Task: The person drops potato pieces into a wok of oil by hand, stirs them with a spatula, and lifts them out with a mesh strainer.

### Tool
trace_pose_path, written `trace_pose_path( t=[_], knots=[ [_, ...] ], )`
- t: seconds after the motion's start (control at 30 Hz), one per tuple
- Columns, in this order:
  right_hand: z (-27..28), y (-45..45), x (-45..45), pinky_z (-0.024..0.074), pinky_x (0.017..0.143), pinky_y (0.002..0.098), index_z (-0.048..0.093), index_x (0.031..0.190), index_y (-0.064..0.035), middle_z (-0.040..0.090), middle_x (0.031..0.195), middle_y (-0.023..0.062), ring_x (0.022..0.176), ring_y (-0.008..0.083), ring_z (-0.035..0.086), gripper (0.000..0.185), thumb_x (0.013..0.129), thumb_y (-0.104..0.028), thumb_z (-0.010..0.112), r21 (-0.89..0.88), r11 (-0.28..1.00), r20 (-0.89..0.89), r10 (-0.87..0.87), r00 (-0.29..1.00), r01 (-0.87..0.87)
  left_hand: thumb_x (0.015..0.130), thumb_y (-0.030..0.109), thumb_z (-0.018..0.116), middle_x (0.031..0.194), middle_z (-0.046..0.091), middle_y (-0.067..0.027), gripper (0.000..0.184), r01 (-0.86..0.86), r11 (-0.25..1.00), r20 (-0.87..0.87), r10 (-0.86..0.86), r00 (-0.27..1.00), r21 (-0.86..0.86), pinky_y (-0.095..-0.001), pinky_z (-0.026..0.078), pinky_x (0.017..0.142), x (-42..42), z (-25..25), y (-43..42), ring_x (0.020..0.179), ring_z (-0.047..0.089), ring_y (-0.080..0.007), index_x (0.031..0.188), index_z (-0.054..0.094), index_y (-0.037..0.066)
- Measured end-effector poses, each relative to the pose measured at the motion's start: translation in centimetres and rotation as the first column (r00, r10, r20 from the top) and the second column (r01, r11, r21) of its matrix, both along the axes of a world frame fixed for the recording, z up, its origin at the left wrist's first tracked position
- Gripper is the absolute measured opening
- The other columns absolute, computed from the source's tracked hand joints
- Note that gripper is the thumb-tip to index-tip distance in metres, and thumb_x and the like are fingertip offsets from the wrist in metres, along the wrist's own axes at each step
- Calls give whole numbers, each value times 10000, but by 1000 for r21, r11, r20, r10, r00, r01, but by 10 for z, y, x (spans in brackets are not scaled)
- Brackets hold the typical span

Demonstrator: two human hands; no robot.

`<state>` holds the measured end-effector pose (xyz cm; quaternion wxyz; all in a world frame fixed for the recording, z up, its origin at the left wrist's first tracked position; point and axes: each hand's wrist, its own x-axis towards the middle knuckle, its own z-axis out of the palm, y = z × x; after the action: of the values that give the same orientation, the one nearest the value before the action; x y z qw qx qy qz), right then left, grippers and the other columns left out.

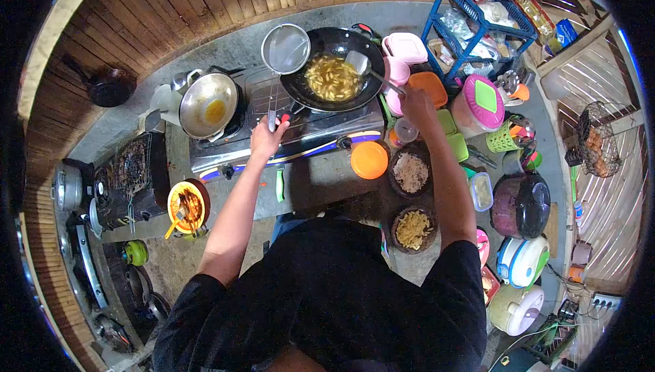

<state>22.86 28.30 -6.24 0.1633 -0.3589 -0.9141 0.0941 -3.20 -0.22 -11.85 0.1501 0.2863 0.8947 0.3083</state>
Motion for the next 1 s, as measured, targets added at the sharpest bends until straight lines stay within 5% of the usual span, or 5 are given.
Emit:
trace_pose_path(
  t=[0.2,0.27,0.5,0.77,1.0],
  knots=[
    [-12,6,10,523,746,437,693,1029,-52,681,867,215,817,370,668,210,869,-171,625,-279,944,13,185,983,-174,812,436,704,867,690,-183,372,7,1000,9,-7,1000,9,-459,502,765,1,1,0,873,661,-379,944,604,103],
    [-27,6,9,519,765,388,693,1036,-29,687,862,204,840,315,685,228,877,-181,633,-467,834,-204,221,954,-293,810,441,705,867,690,-183,380,8,1000,-11,-8,1000,12,-463,503,762,-1,-3,0,869,662,-378,951,607,102],
    [-12,-8,-13,513,786,372,680,1079,-15,690,911,212,882,310,685,268,880,-189,631,-445,844,-203,229,952,-298,810,449,705,863,690,-183,393,0,1000,19,0,1000,12,-466,505,762,-1,-2,0,861,663,-378,952,606,96],
    [-28,25,-36,514,741,456,674,1082,-70,657,918,221,874,405,631,249,899,-203,571,-59,998,-31,-26,999,24,807,448,708,855,690,-182,387,9,1000,11,-9,1000,0,-458,508,751,-1,-1,0,857,665,-375,949,608,102],
    [-67,51,-44,533,761,392,672,1107,-44,682,927,222,844,335,680,280,878,-197,620,-111,952,-246,253,936,-287,808,435,712,858,690,-177,376,-1,1000,6,1,1000,16,-460,508,753,-1,-2,0,858,664,-377,948,606,103]
  ],
)
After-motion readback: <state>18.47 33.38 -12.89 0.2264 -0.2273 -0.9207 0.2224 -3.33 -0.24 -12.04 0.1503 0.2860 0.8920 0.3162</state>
